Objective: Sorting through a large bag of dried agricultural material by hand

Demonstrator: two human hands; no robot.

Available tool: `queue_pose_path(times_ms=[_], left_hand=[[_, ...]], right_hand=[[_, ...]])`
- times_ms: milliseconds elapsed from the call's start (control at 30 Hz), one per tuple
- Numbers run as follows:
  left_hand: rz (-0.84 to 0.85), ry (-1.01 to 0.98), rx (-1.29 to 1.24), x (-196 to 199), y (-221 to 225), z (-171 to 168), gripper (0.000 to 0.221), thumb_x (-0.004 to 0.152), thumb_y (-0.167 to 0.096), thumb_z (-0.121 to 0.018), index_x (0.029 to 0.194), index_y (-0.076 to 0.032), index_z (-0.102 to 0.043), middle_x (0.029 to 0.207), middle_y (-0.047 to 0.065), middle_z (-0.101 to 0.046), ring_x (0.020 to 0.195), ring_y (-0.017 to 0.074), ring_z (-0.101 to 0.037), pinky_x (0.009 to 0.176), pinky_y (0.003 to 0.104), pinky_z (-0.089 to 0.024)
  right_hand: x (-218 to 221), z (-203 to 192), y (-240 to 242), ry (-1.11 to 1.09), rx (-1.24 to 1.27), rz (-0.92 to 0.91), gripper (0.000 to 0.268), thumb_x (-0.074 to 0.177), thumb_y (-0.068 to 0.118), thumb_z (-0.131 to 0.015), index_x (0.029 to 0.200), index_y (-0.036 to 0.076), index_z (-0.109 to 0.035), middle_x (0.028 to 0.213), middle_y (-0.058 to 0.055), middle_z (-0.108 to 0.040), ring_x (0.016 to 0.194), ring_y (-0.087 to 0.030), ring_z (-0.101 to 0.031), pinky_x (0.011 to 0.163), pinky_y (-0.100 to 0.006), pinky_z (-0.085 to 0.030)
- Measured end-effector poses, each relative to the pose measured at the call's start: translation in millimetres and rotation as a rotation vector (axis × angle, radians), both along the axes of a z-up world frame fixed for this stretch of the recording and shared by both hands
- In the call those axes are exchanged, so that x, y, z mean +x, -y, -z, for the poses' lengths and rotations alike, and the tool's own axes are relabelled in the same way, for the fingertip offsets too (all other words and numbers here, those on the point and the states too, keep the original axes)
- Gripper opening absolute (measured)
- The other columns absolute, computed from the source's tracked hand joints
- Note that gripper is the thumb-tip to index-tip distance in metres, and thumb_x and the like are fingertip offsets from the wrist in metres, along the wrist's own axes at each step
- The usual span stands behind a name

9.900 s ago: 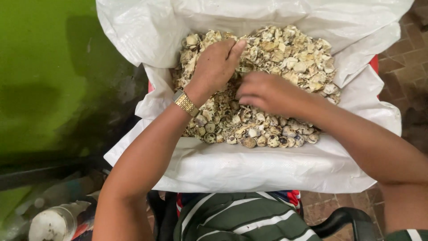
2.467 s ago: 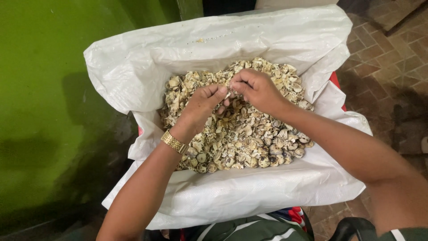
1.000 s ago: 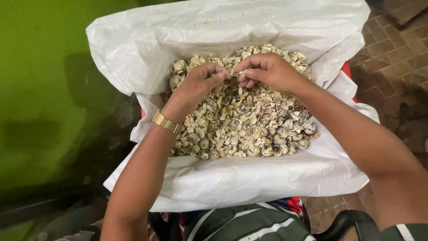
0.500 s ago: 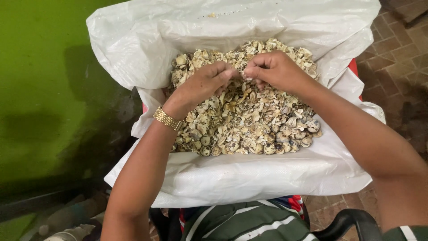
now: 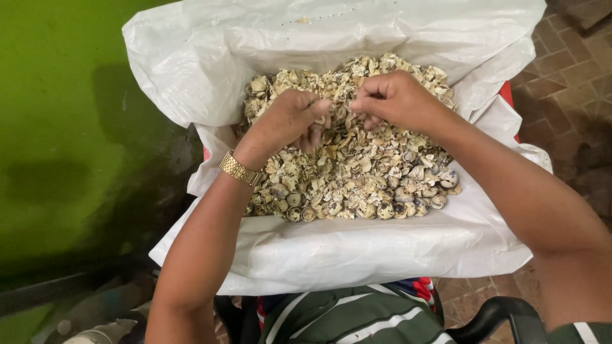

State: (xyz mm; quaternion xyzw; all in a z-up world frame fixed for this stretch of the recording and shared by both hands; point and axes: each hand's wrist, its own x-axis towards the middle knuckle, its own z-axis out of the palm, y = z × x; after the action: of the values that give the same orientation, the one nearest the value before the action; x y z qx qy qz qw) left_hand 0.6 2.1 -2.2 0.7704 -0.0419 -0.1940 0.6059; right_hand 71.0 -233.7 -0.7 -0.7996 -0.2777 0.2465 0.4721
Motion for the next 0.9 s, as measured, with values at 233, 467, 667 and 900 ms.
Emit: queue_pose_path(times_ms=[233, 467, 667, 900], left_hand=[[-0.016, 0.133, 0.121, 27, -9, 53, 0.05, 0.108, -0.046, -0.036, 0.096, -0.004, -0.061, 0.069, 0.011, -0.054, 0.058, 0.0175, -0.056, 0.063, 0.03, -0.054], [-0.139, 0.384, 0.325, 19, -9, 34, 0.021, 0.098, -0.021, -0.05, 0.104, -0.016, -0.07, 0.113, 0.009, -0.068, 0.101, 0.0191, -0.066, 0.094, 0.035, -0.053], [-0.316, 0.441, 0.347, 11, -7, 22, 0.009, 0.089, -0.007, -0.077, 0.092, -0.015, -0.076, 0.092, 0.003, -0.075, 0.066, 0.0058, -0.063, 0.062, 0.016, -0.054], [-0.268, 0.621, 0.184, 9, -4, 20, 0.025, 0.086, -0.006, -0.085, 0.078, -0.012, -0.063, 0.068, -0.002, -0.066, 0.057, 0.0039, -0.055, 0.051, 0.015, -0.047]], right_hand=[[5, 16, -6, 0.279, -0.072, -0.048, 0.026, 0.104, 0.006, -0.056, 0.078, 0.001, -0.061, 0.06, -0.011, -0.053, 0.051, -0.017, -0.052, 0.056, -0.023, -0.043], [-4, 14, -16, 0.751, -0.305, -0.239, 0.015, 0.093, 0.013, -0.063, 0.107, 0.016, -0.068, 0.108, -0.006, -0.061, 0.107, -0.024, -0.049, 0.097, -0.045, -0.041], [-41, 14, -29, 0.422, -0.263, -0.538, 0.019, 0.097, 0.018, -0.053, 0.107, 0.012, -0.068, 0.097, -0.007, -0.067, 0.087, -0.015, -0.064, 0.079, -0.03, -0.057], [-85, 77, -49, 0.797, -0.674, -1.023, 0.083, 0.07, 0.029, -0.082, 0.142, 0.021, -0.041, 0.15, -0.014, -0.037, 0.132, -0.035, -0.037, 0.099, -0.048, -0.039]])
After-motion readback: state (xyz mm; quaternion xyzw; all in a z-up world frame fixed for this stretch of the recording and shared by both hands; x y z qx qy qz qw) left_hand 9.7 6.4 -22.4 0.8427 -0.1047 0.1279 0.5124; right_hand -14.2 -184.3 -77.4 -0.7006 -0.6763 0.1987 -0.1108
